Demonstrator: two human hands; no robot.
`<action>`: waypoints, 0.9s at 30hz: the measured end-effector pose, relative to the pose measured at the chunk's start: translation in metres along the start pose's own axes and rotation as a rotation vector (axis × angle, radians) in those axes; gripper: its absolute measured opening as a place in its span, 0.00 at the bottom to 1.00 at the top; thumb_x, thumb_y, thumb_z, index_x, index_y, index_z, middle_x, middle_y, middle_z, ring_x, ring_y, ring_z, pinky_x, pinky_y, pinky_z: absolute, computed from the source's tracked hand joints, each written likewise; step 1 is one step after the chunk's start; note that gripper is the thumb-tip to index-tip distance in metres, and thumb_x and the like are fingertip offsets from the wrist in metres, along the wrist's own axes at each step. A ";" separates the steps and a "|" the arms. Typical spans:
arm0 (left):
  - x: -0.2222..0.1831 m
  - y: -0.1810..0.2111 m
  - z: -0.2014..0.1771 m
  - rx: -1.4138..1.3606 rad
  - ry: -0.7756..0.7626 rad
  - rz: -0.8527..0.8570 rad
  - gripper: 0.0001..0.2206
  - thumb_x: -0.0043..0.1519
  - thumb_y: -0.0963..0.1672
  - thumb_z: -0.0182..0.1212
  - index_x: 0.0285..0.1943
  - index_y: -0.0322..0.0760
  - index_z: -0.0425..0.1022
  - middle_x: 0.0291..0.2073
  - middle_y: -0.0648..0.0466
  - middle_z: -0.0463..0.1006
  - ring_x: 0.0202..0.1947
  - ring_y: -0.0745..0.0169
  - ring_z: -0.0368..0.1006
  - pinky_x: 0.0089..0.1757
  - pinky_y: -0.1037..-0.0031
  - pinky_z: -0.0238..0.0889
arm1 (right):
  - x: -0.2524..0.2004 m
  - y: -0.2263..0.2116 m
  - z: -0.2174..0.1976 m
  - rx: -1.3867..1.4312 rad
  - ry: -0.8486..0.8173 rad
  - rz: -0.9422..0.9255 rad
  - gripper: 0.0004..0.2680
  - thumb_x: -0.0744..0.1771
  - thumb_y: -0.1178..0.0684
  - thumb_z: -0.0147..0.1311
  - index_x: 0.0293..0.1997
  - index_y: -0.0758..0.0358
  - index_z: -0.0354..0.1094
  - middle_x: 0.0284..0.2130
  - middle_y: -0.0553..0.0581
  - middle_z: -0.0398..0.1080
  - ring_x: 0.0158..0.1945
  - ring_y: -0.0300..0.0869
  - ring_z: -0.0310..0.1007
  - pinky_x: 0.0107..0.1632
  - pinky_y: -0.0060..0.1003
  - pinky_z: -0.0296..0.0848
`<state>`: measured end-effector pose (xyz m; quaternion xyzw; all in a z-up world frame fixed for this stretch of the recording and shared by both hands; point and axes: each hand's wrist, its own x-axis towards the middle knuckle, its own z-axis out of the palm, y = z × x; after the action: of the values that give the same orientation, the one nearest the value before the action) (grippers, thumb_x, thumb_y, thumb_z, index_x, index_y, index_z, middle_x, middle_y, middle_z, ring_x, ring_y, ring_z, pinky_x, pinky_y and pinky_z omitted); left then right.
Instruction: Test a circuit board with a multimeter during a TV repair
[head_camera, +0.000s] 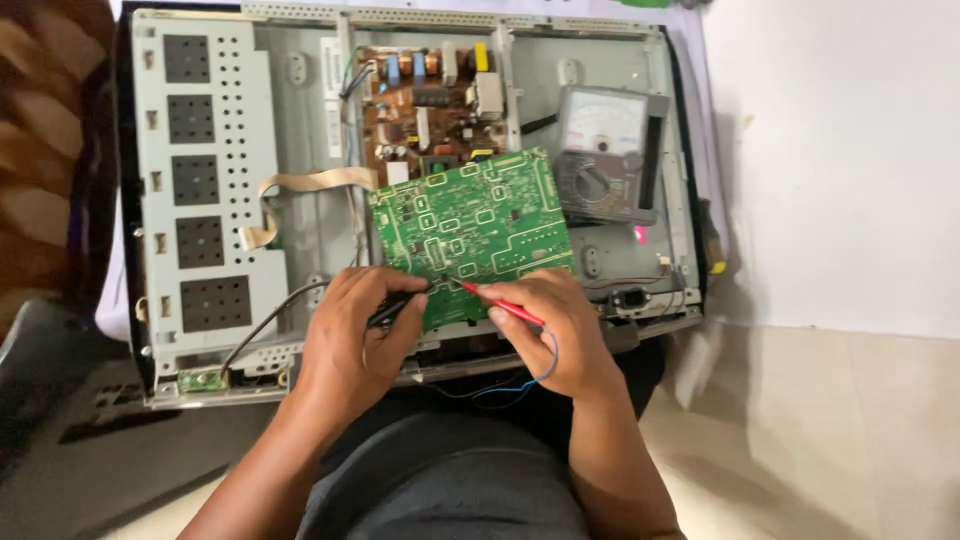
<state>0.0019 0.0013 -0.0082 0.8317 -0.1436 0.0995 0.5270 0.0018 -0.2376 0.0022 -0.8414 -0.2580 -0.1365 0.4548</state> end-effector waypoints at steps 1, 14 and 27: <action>0.001 0.002 0.001 -0.013 -0.010 0.015 0.07 0.60 0.41 0.68 0.45 0.41 0.81 0.32 0.47 0.81 0.42 0.37 0.78 0.44 0.57 0.72 | -0.002 0.001 -0.002 -0.018 0.012 0.004 0.06 0.68 0.57 0.57 0.47 0.63 0.77 0.36 0.59 0.80 0.38 0.57 0.78 0.47 0.47 0.71; 0.004 0.017 -0.005 0.049 -0.115 -0.116 0.06 0.64 0.44 0.60 0.46 0.39 0.79 0.38 0.51 0.82 0.43 0.51 0.74 0.43 0.64 0.65 | -0.004 -0.004 -0.008 -0.100 -0.145 0.079 0.07 0.70 0.56 0.53 0.52 0.57 0.74 0.35 0.46 0.77 0.40 0.41 0.73 0.52 0.38 0.63; 0.002 0.002 0.002 0.022 0.003 -0.034 0.05 0.61 0.42 0.68 0.45 0.42 0.81 0.32 0.47 0.82 0.41 0.38 0.78 0.42 0.56 0.73 | -0.006 0.004 -0.002 -0.002 -0.031 0.031 0.07 0.68 0.55 0.56 0.48 0.61 0.77 0.35 0.59 0.80 0.38 0.57 0.77 0.47 0.47 0.71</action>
<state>0.0029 -0.0010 -0.0068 0.8396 -0.1275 0.0932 0.5197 -0.0009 -0.2433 -0.0023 -0.8479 -0.2518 -0.1165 0.4518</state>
